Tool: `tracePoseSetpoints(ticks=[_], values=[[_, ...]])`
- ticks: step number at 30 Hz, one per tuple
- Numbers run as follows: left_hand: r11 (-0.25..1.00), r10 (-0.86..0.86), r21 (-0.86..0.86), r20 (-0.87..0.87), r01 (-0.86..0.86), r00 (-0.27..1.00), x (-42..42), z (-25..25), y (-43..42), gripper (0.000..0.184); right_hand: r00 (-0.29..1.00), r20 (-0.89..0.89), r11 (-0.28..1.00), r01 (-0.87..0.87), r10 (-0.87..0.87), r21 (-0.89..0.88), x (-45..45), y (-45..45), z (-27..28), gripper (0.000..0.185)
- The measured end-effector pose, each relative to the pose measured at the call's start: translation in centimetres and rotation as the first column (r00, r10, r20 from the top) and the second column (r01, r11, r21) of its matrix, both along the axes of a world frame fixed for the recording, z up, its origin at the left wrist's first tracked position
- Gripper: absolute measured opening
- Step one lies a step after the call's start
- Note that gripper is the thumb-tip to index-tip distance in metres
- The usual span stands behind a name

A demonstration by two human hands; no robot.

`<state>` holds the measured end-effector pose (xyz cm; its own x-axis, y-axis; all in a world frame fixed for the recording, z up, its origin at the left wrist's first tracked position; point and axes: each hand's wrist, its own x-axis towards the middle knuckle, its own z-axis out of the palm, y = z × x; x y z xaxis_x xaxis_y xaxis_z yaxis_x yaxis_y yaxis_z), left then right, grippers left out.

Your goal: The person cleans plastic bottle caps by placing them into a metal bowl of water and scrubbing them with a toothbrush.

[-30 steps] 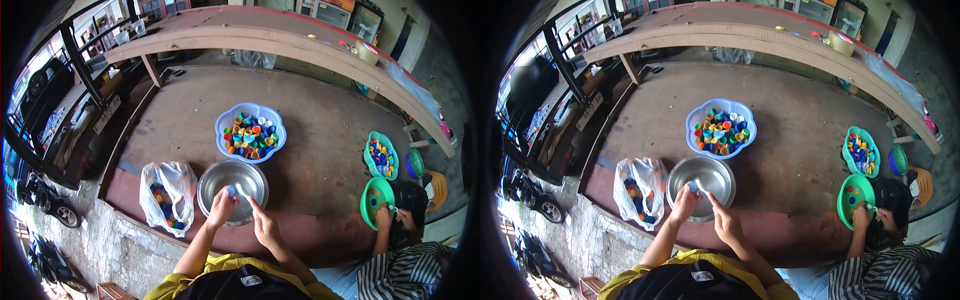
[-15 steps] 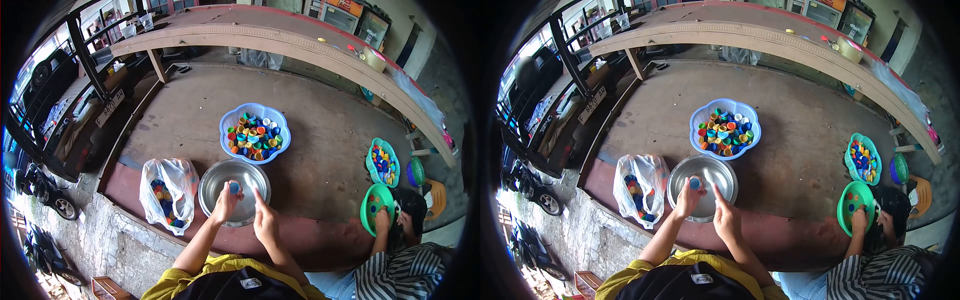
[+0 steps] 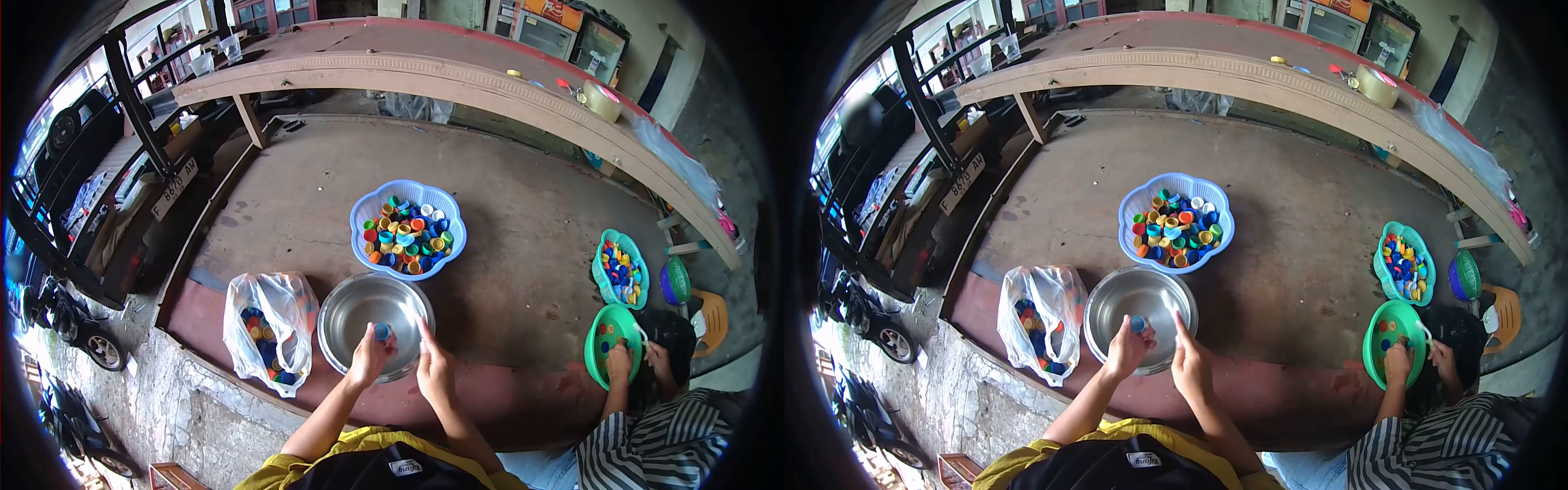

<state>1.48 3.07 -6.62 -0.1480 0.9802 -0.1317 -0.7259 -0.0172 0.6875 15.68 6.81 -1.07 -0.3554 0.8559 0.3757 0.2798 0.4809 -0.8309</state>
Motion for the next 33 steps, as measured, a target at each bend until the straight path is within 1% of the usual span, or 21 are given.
tracePoseSetpoints(ticks=[1, 2, 3, 4, 6, 7, 8, 9, 10, 11, 12, 14, 15, 18, 20, 22, 23, 26, 28, 31, 33], values=[[1.000, 0.005, -0.029, 0.030, -0.004, 1.000, 0.2, 0.5, -0.2, 0.040, 0.993, 0.119, 0.999, 0.001, -0.005, 0.035, 0.5, -0.1, 0.4, 0.047], [0.998, 0.009, -0.057, 0.060, -0.005, 0.998, 0.3, 1.1, -0.2, 0.040, 0.999, 0.015, 0.989, -0.051, 0.050, 0.136, 0.3, -0.7, 1.1, 0.050], [0.984, 0.064, -0.168, 0.054, -0.054, 0.996, 0.7, 1.6, -0.1, 0.039, 0.972, 0.203, 0.977, -0.151, 0.119, 0.152, 0.6, -1.3, 0.4, 0.051], [0.987, 0.046, -0.152, 0.018, -0.042, 0.999, 0.8, 1.6, -0.1, 0.039, 0.906, 0.384, 0.957, -0.248, 0.176, 0.147, 0.9, -1.9, -0.6, 0.052], [0.993, 0.011, -0.116, -0.055, -0.018, 0.998, 0.6, 1.3, -0.5, 0.039, 0.959, 0.259, 0.985, -0.147, 0.118, 0.095, 0.7, -1.4, -1.2, 0.055], [0.998, -0.054, -0.015, -0.049, 0.054, 0.997, 0.2, 0.5, -0.7, 0.041, 0.976, 0.206, 0.996, -0.082, 0.072, 0.042, 0.8, -0.9, -0.2, 0.055], [0.997, -0.025, -0.072, -0.023, 0.023, 0.999, 0.4, 0.1, -0.7, 0.041, 0.988, 0.154, 1.000, -0.020, 0.023, -0.016, 0.8, -0.7, 0.3, 0.056], [0.991, 0.004, -0.132, -0.002, -0.004, 1.000, 0.7, 0.5, -0.7, 0.042, 0.991, 0.120, 0.998, -0.067, 0.064, 0.017, 0.8, -1.0, -0.2, 0.056], [0.981, 0.034, -0.192, 0.018, -0.030, 0.999, 1.2, 2.2, -0.5, 0.042, 0.983, 0.129, 0.989, -0.138, 0.129, 0.057, 0.5, -1.8, -0.9, 0.055], [0.955, 0.117, -0.265, -0.067, -0.131, 0.991, 2.1, 4.4, -0.8, 0.044, 0.975, 0.175, 0.986, -0.151, 0.137, 0.070, 0.4, -2.1, -1.3, 0.055], [0.977, 0.051, -0.205, -0.074, -0.065, 0.996, 1.7, 3.6, -1.0, 0.045, 0.964, 0.221, 0.983, -0.165, 0.144, 0.080, 0.3, -2.3, -1.5, 0.054], [0.995, -0.073, -0.076, -0.095, 0.066, 0.993, 0.4, 1.2, -1.5, 0.046, 0.965, 0.250, 0.994, -0.051, 0.074, -0.097, 1.1, -0.9, -0.1, 0.053], [0.993, -0.112, -0.037, -0.077, 0.109, 0.991, 0.2, 1.2, -1.6, 0.045, 0.974, 0.224, 0.996, -0.003, 0.022, -0.085, 1.3, -0.2, -0.3, 0.052], [0.976, -0.047, -0.218, -0.275, -0.015, 0.960, -0.2, 2.2, -1.0, 0.042, 0.975, 0.218, 0.996, -0.048, 0.031, 0.073, 1.5, -1.2, -1.0, 0.056], [0.948, -0.094, -0.313, -0.464, -0.064, 0.881, -2.4, 1.0, 0.5, 0.043, 0.971, 0.235, 0.996, -0.057, 0.040, 0.067, 1.8, -2.0, -1.3, 0.053], [0.949, -0.132, -0.299, -0.655, -0.096, 0.744, -4.6, 1.6, 3.1, 0.045, 0.974, 0.216, 0.997, -0.072, 0.065, 0.026, 2.3, -2.5, -1.8, 0.051], [0.953, -0.131, -0.287, -0.685, -0.099, 0.717, -5.3, 2.9, 4.9, 0.047, 0.955, 0.283, 0.996, -0.074, 0.085, -0.050, 2.7, -2.7, -2.2, 0.049], [0.973, -0.076, -0.197, -0.760, -0.118, 0.646, -8.2, 6.9, 11.9, 0.055, 0.976, 0.202, 0.995, -0.066, 0.080, -0.074, 2.7, -2.6, -1.5, 0.045], [0.965, -0.183, -0.262, -0.658, 0.005, 0.731, -10.9, 6.0, 16.0, 0.059, 0.969, 0.236, 0.993, -0.053, 0.075, -0.101, 2.8, -2.5, -1.2, 0.043], [0.896, -0.361, -0.443, -0.752, -0.018, 0.552, -11.7, 5.6, 16.9, 0.059, 0.962, 0.266, 0.995, -0.044, 0.066, -0.090, 3.2, -2.0, -0.9, 0.044], [0.933, -0.302, -0.360, -0.785, -0.002, 0.541, -11.3, 5.5, 14.5, 0.054, 0.969, 0.245, 0.998, -0.025, 0.039, -0.059, 3.4, -2.3, -1.6, 0.048]])
